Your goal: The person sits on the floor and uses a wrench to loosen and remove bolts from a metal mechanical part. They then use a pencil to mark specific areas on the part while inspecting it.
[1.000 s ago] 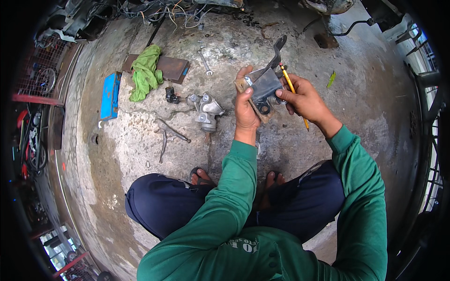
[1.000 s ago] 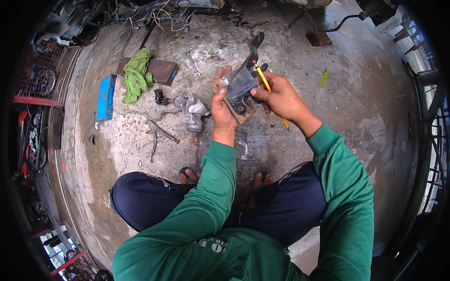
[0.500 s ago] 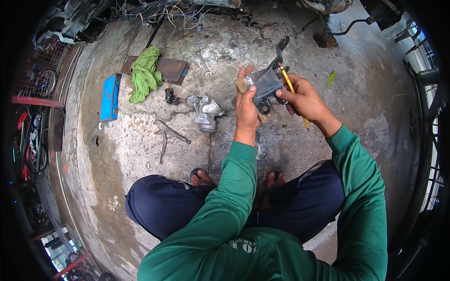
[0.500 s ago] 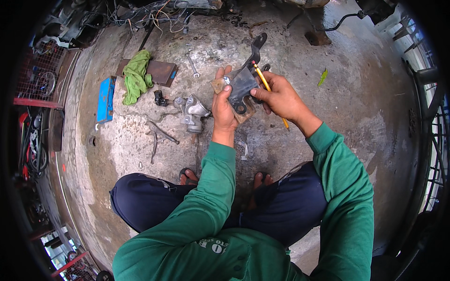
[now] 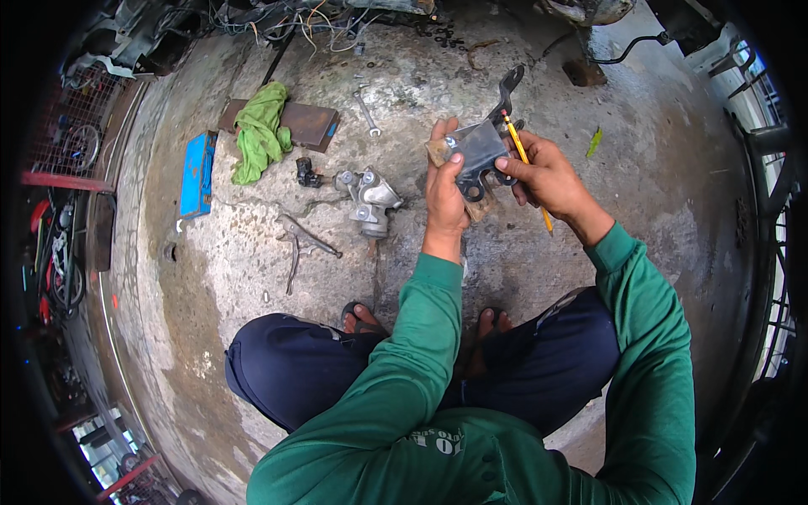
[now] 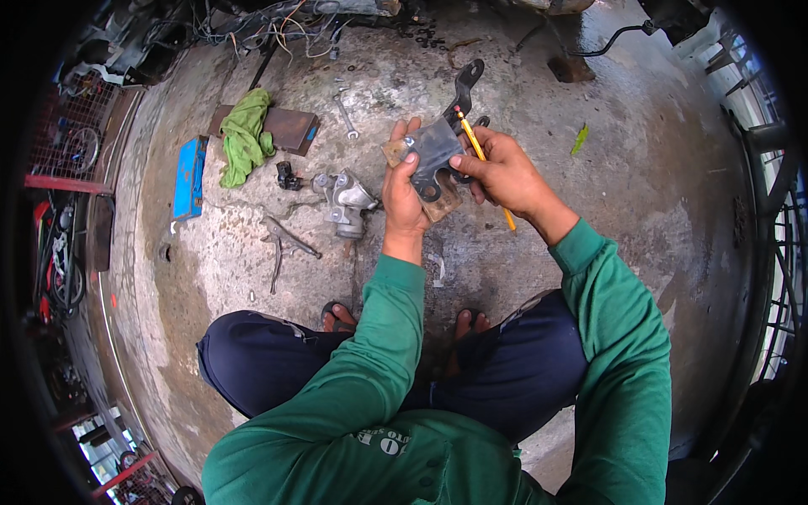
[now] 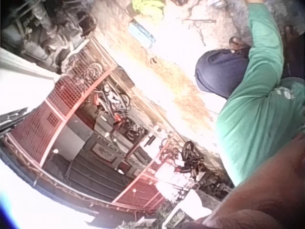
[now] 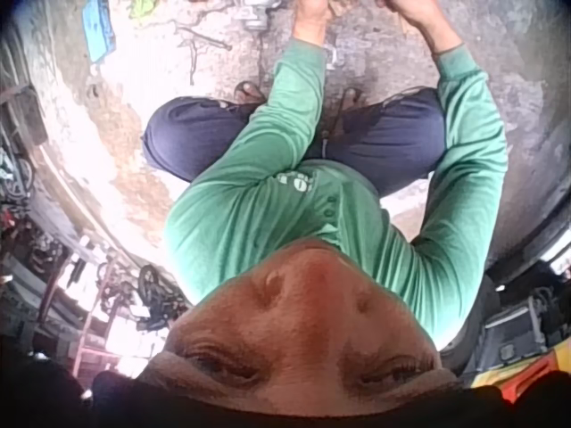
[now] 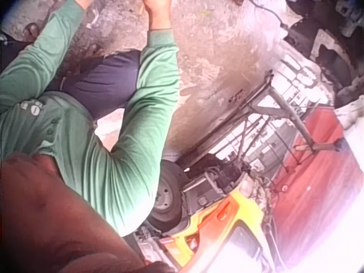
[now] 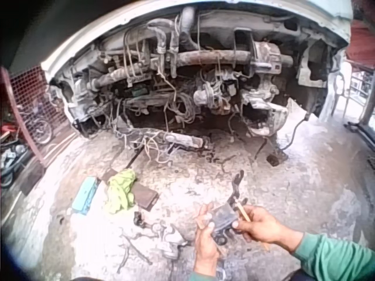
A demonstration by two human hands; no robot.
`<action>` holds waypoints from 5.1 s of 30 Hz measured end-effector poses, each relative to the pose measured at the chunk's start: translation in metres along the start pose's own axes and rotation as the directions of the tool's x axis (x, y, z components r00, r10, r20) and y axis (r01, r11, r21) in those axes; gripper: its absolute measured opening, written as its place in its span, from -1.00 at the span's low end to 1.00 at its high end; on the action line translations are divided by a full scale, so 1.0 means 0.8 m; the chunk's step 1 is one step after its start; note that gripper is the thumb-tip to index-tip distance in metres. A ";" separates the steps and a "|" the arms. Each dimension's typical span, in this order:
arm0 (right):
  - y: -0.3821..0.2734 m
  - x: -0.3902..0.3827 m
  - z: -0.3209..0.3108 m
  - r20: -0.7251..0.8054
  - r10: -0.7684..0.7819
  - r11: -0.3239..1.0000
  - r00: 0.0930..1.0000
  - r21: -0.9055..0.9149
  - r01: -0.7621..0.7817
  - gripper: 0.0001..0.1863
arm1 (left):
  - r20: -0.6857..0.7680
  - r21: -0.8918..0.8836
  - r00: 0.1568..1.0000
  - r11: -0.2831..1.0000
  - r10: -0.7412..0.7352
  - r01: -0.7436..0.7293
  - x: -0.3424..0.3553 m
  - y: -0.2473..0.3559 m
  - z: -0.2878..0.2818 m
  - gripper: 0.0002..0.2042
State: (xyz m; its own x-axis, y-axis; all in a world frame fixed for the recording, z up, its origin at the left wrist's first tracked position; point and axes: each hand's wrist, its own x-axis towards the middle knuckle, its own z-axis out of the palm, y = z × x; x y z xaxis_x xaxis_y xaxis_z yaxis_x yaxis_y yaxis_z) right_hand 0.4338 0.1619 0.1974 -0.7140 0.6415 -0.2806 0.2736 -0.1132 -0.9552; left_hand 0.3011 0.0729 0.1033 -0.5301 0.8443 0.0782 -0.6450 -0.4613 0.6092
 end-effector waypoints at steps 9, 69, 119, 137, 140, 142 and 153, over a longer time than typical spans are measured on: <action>-0.008 -0.007 0.003 0.095 -0.001 0.999 0.995 0.037 -0.002 -0.70 | -0.002 -0.130 0.998 0.990 -0.057 0.057 -0.002 -0.005 -0.001 -0.31; -0.163 -0.017 0.016 -0.118 -0.404 0.891 0.907 -0.274 0.361 -0.83 | 0.277 -0.828 0.945 0.457 -0.171 0.325 -0.016 -0.021 -0.019 -0.17; -0.047 0.048 0.033 0.000 -0.132 0.931 0.991 -0.344 0.124 -0.81 | -0.074 -0.338 0.996 0.941 -0.049 0.021 -0.005 0.026 0.022 -0.29; -0.042 0.050 0.023 -0.005 -0.158 0.957 0.987 -0.248 0.152 -0.78 | -0.066 0.222 0.984 0.964 0.165 -0.147 0.007 0.032 0.005 -0.27; -0.035 0.056 0.020 0.005 -0.147 0.959 0.989 -0.243 0.144 -0.79 | -0.033 0.315 0.975 0.928 0.221 -0.200 0.006 0.037 0.007 -0.28; -0.034 0.058 0.021 0.007 -0.139 0.969 0.990 -0.204 0.137 -0.79 | -0.007 0.352 0.969 0.908 0.245 -0.227 0.007 0.041 0.008 -0.28; -0.049 0.048 0.022 0.034 -0.141 0.968 0.989 -0.204 0.145 -0.76 | 0.023 0.377 0.965 0.892 0.259 -0.249 0.004 0.053 0.020 -0.27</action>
State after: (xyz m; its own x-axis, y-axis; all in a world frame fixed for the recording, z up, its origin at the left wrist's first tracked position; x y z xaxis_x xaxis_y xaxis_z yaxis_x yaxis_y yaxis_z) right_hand 0.3845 0.1777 0.2222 -0.7670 0.6249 -0.1459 0.2927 0.1383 -0.9461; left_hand 0.2810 0.0601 0.1418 -0.6662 0.7019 0.2520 -0.2361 -0.5190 0.8215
